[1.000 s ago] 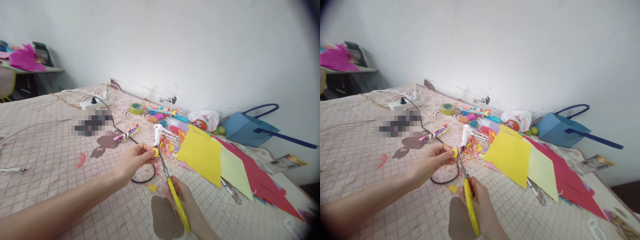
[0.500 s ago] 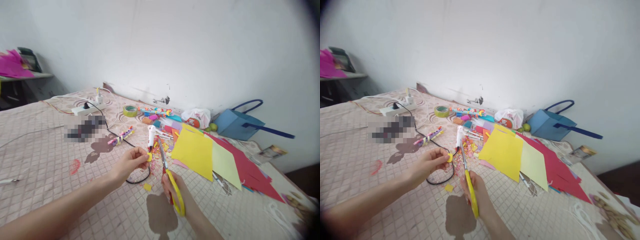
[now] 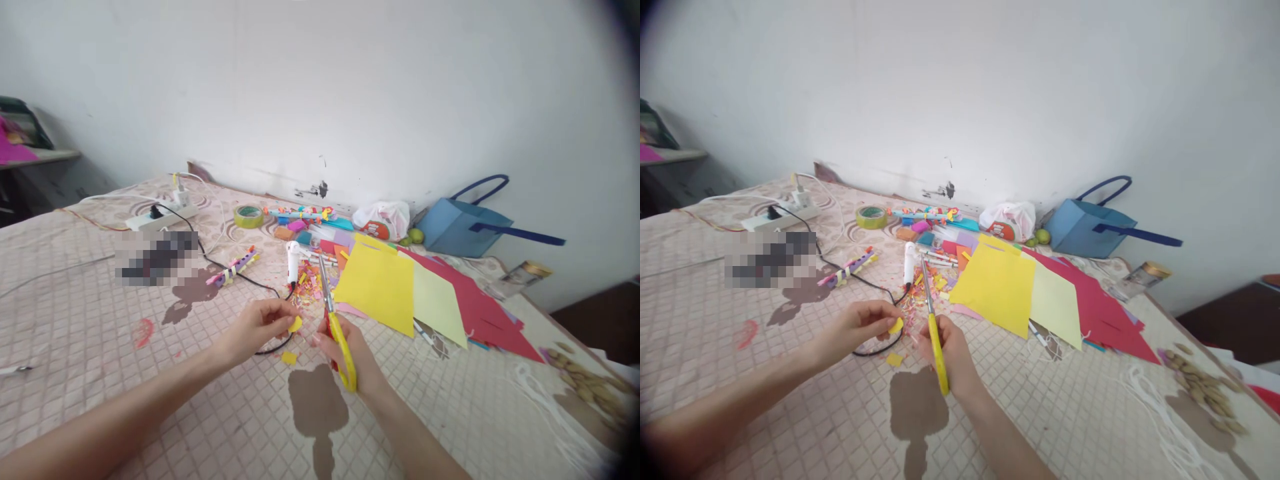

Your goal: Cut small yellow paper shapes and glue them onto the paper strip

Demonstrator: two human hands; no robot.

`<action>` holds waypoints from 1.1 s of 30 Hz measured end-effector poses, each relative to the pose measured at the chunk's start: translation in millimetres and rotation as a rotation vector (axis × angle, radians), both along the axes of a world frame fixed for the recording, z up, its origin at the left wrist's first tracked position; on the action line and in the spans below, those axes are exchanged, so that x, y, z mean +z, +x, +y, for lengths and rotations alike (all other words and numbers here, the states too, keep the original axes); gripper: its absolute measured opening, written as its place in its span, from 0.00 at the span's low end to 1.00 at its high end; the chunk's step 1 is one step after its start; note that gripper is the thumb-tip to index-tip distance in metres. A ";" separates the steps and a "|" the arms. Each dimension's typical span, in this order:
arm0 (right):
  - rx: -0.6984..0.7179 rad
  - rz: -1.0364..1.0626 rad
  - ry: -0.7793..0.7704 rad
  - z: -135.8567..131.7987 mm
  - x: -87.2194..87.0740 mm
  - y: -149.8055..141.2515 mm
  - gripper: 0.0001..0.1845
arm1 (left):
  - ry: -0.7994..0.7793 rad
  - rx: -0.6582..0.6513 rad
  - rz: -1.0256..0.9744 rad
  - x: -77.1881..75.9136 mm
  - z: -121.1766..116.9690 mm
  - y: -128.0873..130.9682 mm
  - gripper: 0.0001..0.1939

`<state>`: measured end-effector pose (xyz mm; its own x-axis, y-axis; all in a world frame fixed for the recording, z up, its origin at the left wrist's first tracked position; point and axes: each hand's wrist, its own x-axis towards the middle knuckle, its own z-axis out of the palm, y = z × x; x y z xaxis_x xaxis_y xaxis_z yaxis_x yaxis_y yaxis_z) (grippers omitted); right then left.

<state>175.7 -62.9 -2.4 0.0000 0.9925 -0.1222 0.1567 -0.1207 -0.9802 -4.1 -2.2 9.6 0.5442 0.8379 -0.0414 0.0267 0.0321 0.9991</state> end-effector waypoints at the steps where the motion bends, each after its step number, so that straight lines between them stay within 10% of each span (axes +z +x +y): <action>1: -0.016 0.010 0.006 0.2 0.6 -0.3 0.17 | 0.007 -0.011 0.003 -0.4 -0.9 0.1 0.14; 25: -0.242 0.017 0.145 13.5 8.0 11.4 0.09 | 0.584 -0.080 0.471 -6.8 -6.1 -2.6 0.09; 33: -0.246 0.009 0.137 9.7 8.0 11.7 0.08 | 0.689 0.115 0.634 -10.7 7.2 -11.9 0.08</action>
<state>187.4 -53.2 5.6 0.2424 0.9701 0.0125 0.1303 -0.0198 -0.9913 -16.0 5.0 -1.1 0.5025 0.8352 0.2234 0.6052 -0.5243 0.5991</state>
